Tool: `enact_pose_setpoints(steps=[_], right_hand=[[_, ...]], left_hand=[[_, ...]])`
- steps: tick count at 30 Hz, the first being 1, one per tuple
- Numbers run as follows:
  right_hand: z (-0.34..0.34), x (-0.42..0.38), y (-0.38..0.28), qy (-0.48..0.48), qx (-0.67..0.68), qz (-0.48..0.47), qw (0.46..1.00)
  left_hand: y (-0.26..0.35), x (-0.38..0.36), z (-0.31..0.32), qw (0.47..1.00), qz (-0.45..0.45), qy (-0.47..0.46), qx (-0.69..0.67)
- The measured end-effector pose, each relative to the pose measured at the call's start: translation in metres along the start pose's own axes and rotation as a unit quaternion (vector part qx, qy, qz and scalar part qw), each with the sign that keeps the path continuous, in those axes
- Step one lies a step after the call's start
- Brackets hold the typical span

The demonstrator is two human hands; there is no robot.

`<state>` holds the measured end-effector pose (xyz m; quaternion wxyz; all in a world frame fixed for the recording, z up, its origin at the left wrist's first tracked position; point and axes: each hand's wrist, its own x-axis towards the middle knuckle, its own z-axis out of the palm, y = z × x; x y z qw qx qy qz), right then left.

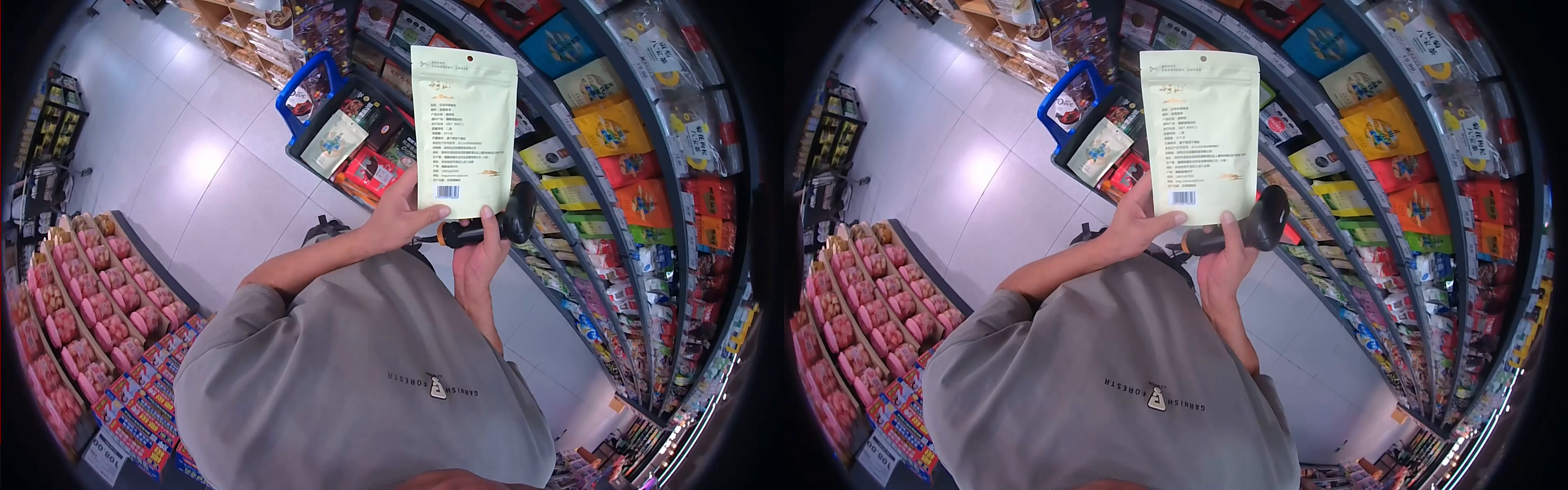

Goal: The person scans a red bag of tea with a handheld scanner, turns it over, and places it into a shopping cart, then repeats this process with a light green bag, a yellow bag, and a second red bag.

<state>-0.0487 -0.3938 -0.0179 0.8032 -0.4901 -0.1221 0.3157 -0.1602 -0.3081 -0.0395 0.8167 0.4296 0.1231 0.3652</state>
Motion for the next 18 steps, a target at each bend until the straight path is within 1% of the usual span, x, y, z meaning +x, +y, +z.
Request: enact_pose_setpoints(steps=[12,18], right_hand=[[0.015,-0.011,0.011,-0.030,0.005,0.001,1.000],[0.023,-0.017,0.019,-0.028,0.009,0.001,1.000]], left_hand=[[0.013,-0.011,-0.014,1.000,-0.001,0.011,0.007],[0.023,-0.018,-0.021,1.000,0.009,0.018,0.006]])
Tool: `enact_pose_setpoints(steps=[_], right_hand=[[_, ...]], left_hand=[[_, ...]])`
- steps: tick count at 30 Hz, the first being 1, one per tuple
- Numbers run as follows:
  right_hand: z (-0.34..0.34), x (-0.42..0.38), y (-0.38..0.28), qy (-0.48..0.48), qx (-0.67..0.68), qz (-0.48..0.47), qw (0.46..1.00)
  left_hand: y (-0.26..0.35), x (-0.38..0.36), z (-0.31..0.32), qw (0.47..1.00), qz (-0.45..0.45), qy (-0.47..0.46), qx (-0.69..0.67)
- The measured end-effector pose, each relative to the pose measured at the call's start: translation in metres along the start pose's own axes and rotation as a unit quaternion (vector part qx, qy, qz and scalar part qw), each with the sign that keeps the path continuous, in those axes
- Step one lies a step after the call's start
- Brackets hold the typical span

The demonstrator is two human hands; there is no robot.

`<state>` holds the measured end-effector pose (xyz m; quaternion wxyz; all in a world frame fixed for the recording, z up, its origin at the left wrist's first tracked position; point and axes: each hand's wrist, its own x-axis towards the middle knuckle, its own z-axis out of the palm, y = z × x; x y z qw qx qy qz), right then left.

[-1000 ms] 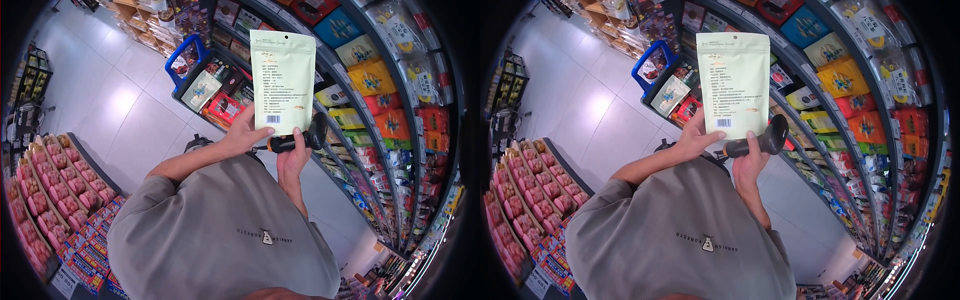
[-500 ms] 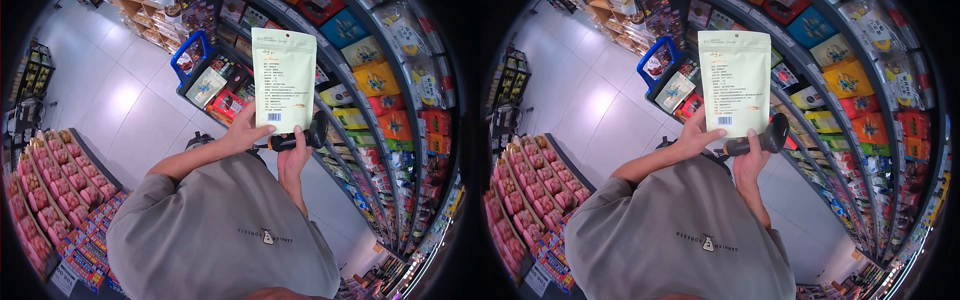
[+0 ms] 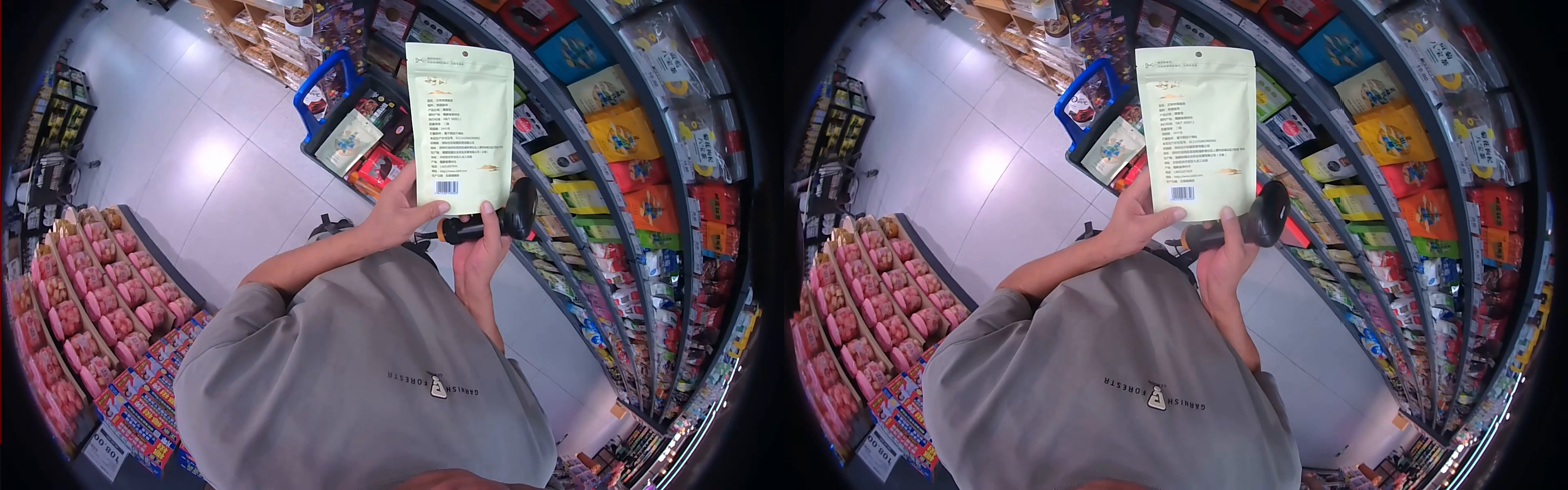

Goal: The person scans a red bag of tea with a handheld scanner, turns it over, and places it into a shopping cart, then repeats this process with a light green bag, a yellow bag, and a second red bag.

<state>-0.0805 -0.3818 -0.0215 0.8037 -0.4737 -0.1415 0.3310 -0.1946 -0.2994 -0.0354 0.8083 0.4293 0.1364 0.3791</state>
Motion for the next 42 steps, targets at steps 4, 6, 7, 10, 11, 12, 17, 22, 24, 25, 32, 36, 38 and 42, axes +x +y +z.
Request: enact_pose_setpoints(steps=[4,6,7,10,11,12,17,22,24,25,32,36,38,42], right_hand=[[0.003,-0.001,-0.001,0.007,-0.001,0.009,1.000],[0.005,-0.002,0.000,0.005,-0.001,0.007,1.000],[0.005,-0.003,0.001,0.005,-0.001,0.007,1.000],[0.007,-0.007,0.004,-0.002,0.005,0.009,1.000],[0.010,-0.010,0.005,0.000,0.005,0.010,1.000],[0.011,-0.011,0.005,0.001,0.006,0.011,1.000],[0.018,-0.019,0.006,0.014,0.013,0.000,1.000],[0.015,-0.024,0.011,0.009,0.020,0.002,1.000],[0.014,-0.024,0.012,0.009,0.015,0.002,1.000],[0.015,-0.025,0.013,0.008,0.015,0.001,1.000],[0.020,-0.025,0.010,0.011,0.014,-0.010,1.000],[0.017,-0.024,0.011,0.007,0.017,-0.009,1.000],[0.017,-0.024,0.011,0.011,0.014,-0.010,1.000],[0.011,-0.024,0.008,0.021,0.009,-0.009,1.000]], left_hand=[[-0.001,-0.001,-0.001,1.000,0.008,0.008,0.016],[0.000,-0.002,-0.003,1.000,0.000,0.012,0.015],[0.000,-0.003,-0.003,1.000,-0.007,0.014,0.015],[0.002,-0.007,-0.008,1.000,-0.008,0.013,0.022],[0.004,-0.008,-0.010,1.000,-0.008,0.012,0.023],[0.006,-0.008,-0.010,1.000,-0.008,0.008,0.018],[0.008,-0.012,-0.015,1.000,-0.003,-0.005,0.021],[0.011,-0.016,-0.019,1.000,-0.009,-0.014,0.019],[0.010,-0.016,-0.019,1.000,-0.007,-0.013,0.013],[0.010,-0.017,-0.020,1.000,-0.005,-0.011,0.007],[0.013,-0.018,-0.019,1.000,-0.008,-0.009,0.001],[0.012,-0.018,-0.020,1.000,-0.012,-0.006,-0.002],[0.011,-0.017,-0.019,1.000,-0.016,-0.007,-0.010],[0.006,-0.015,-0.016,1.000,-0.006,-0.008,0.007]])
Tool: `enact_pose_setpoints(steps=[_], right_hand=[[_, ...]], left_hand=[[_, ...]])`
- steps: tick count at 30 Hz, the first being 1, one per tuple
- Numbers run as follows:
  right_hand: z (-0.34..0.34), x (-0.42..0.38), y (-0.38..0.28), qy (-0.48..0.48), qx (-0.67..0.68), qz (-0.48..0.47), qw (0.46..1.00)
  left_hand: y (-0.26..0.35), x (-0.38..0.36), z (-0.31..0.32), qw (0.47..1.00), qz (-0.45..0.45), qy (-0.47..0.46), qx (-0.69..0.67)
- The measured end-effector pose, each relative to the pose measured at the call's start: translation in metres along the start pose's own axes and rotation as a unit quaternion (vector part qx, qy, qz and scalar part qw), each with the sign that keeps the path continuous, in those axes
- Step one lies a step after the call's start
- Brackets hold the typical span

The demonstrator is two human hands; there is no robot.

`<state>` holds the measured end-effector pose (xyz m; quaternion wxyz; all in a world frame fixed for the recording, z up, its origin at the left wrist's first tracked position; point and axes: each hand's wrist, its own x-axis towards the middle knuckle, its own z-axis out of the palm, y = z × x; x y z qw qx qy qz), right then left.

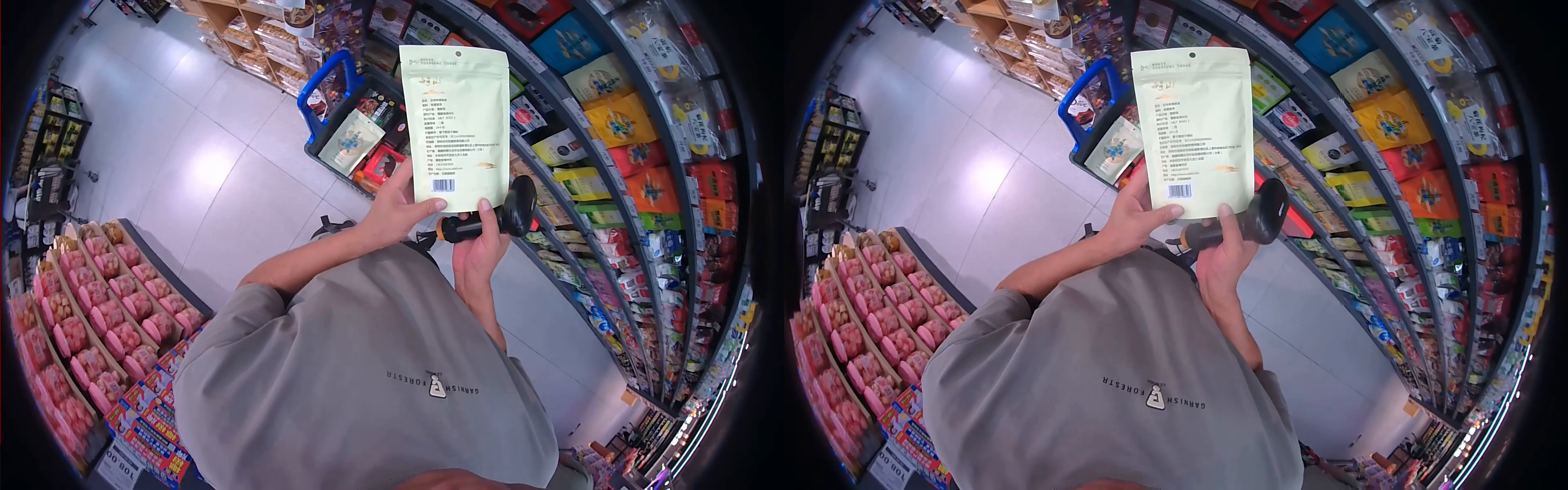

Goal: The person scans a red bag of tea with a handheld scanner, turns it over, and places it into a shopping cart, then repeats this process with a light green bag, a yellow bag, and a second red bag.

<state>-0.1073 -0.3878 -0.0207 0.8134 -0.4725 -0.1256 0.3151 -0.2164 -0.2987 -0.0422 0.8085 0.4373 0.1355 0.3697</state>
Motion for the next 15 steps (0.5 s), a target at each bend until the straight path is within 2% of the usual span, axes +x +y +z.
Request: enact_pose_setpoints(steps=[5,10,13,15], right_hand=[[-0.011,0.004,-0.007,-0.001,-0.014,-0.014,1.000],[-0.024,0.014,-0.016,0.023,-0.029,-0.022,0.999],[-0.031,0.021,-0.022,0.005,-0.053,-0.058,0.997],[-0.026,0.021,-0.025,0.058,-0.079,-0.104,0.990]], left_hand=[[-0.011,0.005,0.009,1.000,-0.002,-0.005,-0.019],[-0.024,0.019,0.025,0.999,0.049,0.006,-0.010],[-0.036,0.026,0.036,0.997,0.059,0.037,-0.020],[-0.039,0.028,0.040,0.998,0.045,0.041,-0.007]])
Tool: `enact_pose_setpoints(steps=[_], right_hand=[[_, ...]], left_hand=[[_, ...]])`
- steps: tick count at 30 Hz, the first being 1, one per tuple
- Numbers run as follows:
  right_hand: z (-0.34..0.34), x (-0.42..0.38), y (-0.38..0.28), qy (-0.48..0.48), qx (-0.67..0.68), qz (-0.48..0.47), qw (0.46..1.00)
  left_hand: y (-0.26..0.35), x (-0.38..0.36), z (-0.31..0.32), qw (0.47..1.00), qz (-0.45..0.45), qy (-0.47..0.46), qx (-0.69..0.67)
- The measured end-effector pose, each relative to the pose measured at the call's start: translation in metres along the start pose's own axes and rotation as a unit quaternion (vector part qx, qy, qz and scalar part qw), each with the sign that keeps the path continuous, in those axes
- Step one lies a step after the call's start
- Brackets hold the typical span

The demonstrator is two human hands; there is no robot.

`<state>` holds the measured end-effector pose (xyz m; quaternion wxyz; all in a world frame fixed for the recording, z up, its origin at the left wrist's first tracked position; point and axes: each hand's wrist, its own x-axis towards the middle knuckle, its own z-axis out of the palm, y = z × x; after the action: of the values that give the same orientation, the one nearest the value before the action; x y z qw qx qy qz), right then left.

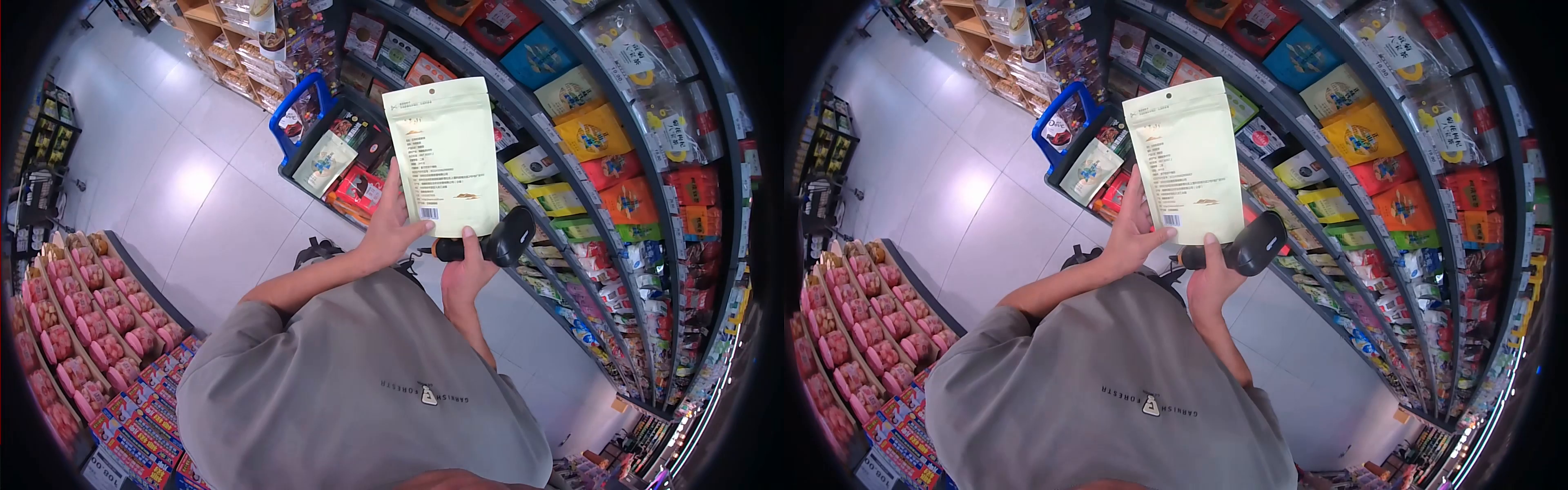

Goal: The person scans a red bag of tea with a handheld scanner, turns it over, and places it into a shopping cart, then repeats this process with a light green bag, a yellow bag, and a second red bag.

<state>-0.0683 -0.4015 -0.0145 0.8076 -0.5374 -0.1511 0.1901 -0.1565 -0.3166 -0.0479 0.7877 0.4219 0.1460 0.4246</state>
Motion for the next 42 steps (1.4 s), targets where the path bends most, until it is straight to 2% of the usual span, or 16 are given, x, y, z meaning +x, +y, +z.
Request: enact_pose_setpoints(steps=[4,10,16,19,20,22,23,25,26,27,30,33,36,38,41,42], right_hand=[[-0.020,0.007,0.005,-0.022,-0.037,-0.016,0.999],[-0.032,0.017,0.010,0.009,-0.055,-0.061,0.997],[-0.040,0.017,0.014,0.005,-0.094,-0.062,0.994],[-0.038,0.010,0.016,-0.003,-0.116,-0.094,0.989],[-0.043,0.010,0.020,-0.061,-0.195,-0.146,0.968],[-0.041,0.011,0.017,-0.160,-0.326,-0.216,0.906],[-0.040,0.010,0.021,-0.159,-0.327,-0.213,0.907],[-0.036,0.006,0.028,-0.215,-0.346,-0.306,0.860],[-0.033,0.008,0.022,-0.285,-0.285,-0.314,0.860],[-0.018,0.001,0.008,-0.261,-0.261,-0.277,0.887],[-0.007,-0.003,0.013,-0.311,-0.243,-0.289,0.872],[-0.004,-0.010,0.023,-0.329,-0.243,-0.232,0.883],[0.003,-0.014,0.027,-0.332,-0.231,-0.265,0.875],[0.002,-0.018,0.029,-0.330,-0.248,-0.207,0.887],[-0.005,-0.022,0.036,-0.322,-0.293,-0.246,0.866],[-0.006,-0.022,0.037,-0.301,-0.304,-0.212,0.879]], left_hand=[[-0.014,0.005,0.008,0.999,-0.008,-0.003,0.035],[-0.025,0.014,0.025,0.998,0.003,-0.002,0.065],[-0.035,0.021,0.023,0.998,-0.018,-0.040,0.051],[-0.030,0.026,0.018,0.996,-0.003,-0.070,0.056],[-0.027,0.026,0.019,0.996,-0.007,-0.069,0.058],[0.006,0.031,0.039,0.992,-0.108,-0.017,-0.057],[-0.003,0.030,0.030,0.992,-0.110,-0.016,-0.056],[-0.020,0.027,0.007,0.956,-0.067,-0.091,-0.272],[-0.019,0.023,0.000,0.964,-0.107,-0.077,-0.230],[-0.014,0.022,0.002,0.961,-0.076,-0.070,-0.257],[0.007,0.018,-0.008,0.962,-0.099,-0.066,-0.245],[0.013,0.010,-0.018,0.956,-0.110,-0.036,-0.268],[0.022,0.006,-0.022,0.950,-0.111,-0.015,-0.292],[0.027,0.004,-0.023,0.960,-0.119,0.021,-0.252],[0.027,0.001,-0.034,0.946,-0.117,0.023,-0.301],[0.029,0.000,-0.035,0.946,-0.116,0.026,-0.301]])
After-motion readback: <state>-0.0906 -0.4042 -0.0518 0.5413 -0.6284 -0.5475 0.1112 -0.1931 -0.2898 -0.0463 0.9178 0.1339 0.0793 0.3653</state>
